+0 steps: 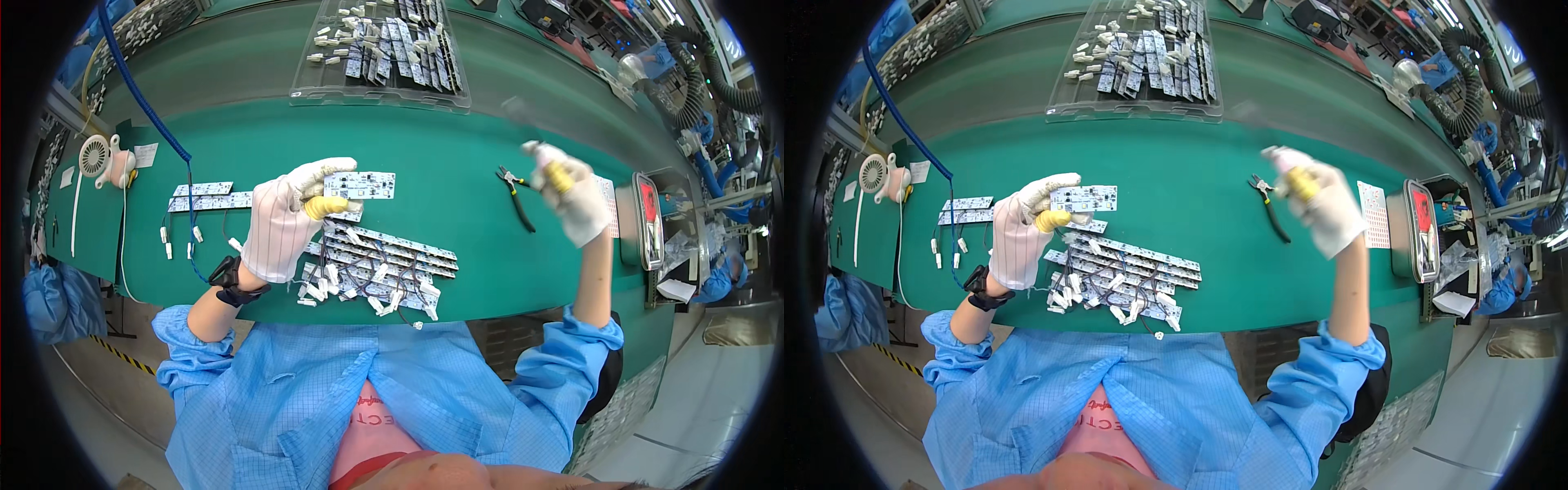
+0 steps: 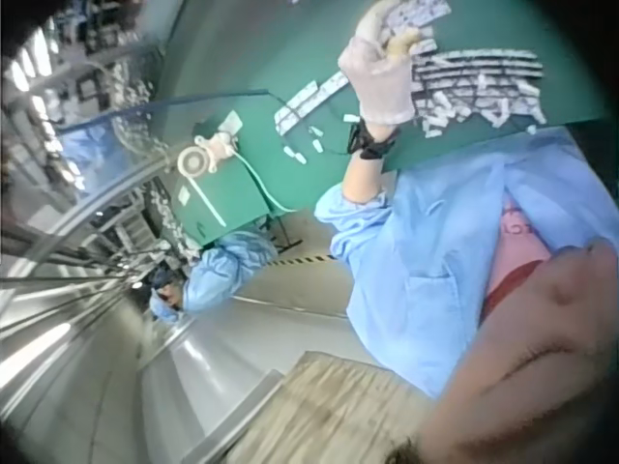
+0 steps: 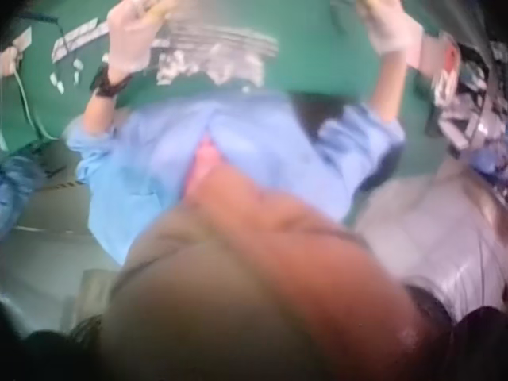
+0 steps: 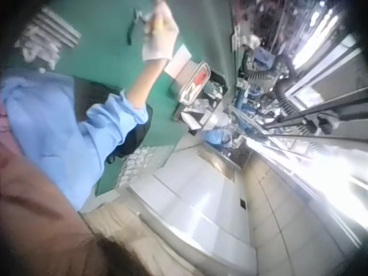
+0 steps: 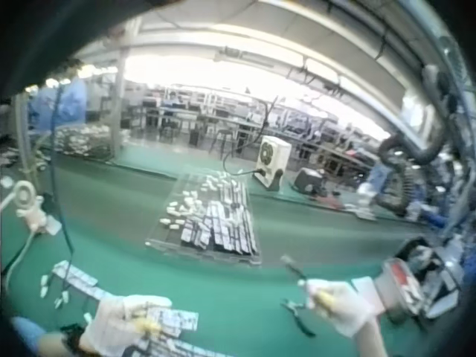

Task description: Assembling and inspecting LED light strips on an electronics production line.

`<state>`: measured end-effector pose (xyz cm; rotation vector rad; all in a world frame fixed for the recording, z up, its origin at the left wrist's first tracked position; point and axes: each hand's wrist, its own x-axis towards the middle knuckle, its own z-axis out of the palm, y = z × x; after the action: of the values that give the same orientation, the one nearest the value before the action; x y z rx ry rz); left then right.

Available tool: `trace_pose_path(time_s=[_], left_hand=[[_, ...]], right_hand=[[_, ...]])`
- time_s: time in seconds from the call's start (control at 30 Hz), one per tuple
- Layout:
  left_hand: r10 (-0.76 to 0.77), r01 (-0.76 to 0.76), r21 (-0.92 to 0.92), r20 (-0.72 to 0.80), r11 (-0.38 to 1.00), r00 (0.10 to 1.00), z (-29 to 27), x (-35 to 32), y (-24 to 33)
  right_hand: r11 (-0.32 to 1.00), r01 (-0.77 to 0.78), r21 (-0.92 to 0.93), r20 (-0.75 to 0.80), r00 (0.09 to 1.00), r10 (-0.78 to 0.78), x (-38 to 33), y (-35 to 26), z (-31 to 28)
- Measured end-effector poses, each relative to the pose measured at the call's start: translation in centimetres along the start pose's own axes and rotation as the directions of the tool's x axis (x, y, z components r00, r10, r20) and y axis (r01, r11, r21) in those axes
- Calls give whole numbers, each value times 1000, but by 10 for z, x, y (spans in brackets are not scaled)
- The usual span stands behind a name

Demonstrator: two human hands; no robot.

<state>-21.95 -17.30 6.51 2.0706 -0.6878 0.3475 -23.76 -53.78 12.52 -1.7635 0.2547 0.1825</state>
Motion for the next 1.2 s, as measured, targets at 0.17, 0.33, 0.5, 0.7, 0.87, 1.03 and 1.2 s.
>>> trace_pose_path(time_s=[0.17,0.33,0.5,0.7,0.87,1.03,1.2], left_hand=[[72,-86,263,65,961,995,-19,-10,11],[-89,93,-153,32,984,996,-29,-18,12],[-215,219,-199,46,955,976,-30,-42,1],[-295,332,-407,154,851,943,-24,-37,19],[-321,371,-512,186,775,928,-13,-44,21],[-371,370,-533,111,761,922,-5,-53,22],[-277,277,19,15,961,961,4,-74,8]], right_hand=[[307,-381,-872,-474,505,-721,43,75,-230],[283,-603,-746,-633,512,-581,-12,148,-338],[159,-581,-798,-444,389,-807,17,125,-265],[709,454,-539,-129,788,-603,17,27,-9],[872,460,-164,360,851,-382,-49,14,149],[828,555,-87,271,813,-516,-50,32,166],[785,595,-172,207,801,-562,-47,35,168]])
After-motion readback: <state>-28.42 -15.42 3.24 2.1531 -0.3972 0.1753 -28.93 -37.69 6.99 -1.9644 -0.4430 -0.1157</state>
